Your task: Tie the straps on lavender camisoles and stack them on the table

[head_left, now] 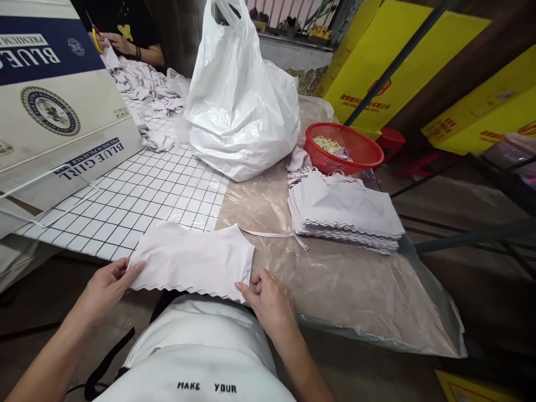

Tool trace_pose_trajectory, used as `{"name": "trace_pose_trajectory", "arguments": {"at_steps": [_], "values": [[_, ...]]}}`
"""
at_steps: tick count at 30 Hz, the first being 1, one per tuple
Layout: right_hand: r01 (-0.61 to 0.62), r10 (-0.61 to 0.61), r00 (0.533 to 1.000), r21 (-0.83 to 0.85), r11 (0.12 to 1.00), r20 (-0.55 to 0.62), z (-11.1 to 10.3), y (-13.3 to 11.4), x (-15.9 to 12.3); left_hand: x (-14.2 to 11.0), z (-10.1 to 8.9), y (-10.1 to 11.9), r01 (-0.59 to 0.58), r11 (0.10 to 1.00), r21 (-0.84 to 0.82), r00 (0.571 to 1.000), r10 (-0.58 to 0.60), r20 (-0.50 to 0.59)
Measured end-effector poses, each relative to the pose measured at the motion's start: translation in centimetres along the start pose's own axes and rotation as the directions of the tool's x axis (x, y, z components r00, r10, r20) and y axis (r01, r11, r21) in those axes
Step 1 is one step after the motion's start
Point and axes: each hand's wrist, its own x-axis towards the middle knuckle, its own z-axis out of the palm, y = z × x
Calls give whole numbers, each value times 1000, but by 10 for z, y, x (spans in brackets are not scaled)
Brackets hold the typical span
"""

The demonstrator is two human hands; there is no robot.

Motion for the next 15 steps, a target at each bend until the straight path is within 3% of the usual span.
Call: {"name": "trace_pose_trajectory", "arguments": {"at_steps": [2,8,10,12,15], "values": [[-15,15,999,13,1000,35,-2,-1,-3,0,0,0,32,999,-42,997,-29,68],[-8,6,999,31,999,48,-3,-4,-4,-2,2,11,120,985,-125,987,-105,122],[-4,-19,992,183,983,122,-11,-3,-5,-8,-2,22,182,965,-191,971,-145,191],[-40,-88,965,470,882,247,-28,0,-9,-14,-13,38,247,927,-284,955,-183,234],[-157,-187,928,796,585,321,-65,4,-12,-18,-34,66,246,884,-396,957,-157,244]]}}
